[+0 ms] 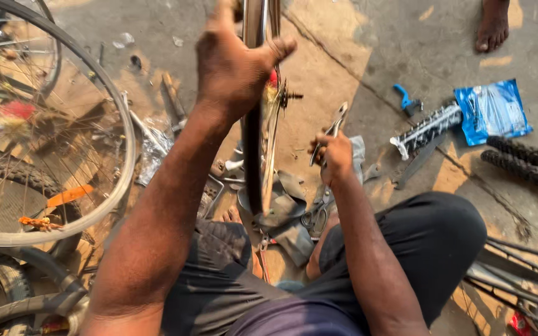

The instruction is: The person removes a bicycle tire from the rim using tire levers, then removes the inner tube. They then use pliers to adjust the spokes on the bare wheel rim.

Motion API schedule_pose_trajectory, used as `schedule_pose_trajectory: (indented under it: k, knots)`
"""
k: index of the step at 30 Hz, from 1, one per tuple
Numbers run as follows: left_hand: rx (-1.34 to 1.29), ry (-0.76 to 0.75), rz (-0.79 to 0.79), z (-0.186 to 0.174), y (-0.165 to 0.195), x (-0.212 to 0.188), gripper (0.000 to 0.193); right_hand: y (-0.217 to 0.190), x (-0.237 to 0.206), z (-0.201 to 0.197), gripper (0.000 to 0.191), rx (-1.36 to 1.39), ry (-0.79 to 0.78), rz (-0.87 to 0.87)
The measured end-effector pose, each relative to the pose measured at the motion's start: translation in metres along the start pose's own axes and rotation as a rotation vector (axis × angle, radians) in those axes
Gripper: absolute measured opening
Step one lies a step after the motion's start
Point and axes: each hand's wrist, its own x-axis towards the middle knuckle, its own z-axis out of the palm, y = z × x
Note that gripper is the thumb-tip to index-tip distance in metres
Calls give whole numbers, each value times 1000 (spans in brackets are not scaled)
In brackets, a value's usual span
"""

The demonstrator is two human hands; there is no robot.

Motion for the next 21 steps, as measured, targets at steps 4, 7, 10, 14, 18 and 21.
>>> schedule_pose_trajectory:
  k: [4,7,10,14,18,21]
  knots:
    - [-196,-188,-316,1,0,-1,70,13,-9,7,26,-314,-128,19]
    - [-394,-379,-508,-1,3,-14,48,25,-13,12,24,-517,-239,-110]
    - [-470,-380,-522,5,7,-19,41,29,-13,23,28,-526,-226,-39]
    - [-425,-330,-424,14,11,-23,45,26,-10,32,30,-585,-188,-91]
    - [-398,-359,-411,12,10,-29,42,29,-7,26,35,-711,-146,-136]
    - [-384,-379,-425,8,10,-30,43,36,-5,18,44,-877,-26,-312]
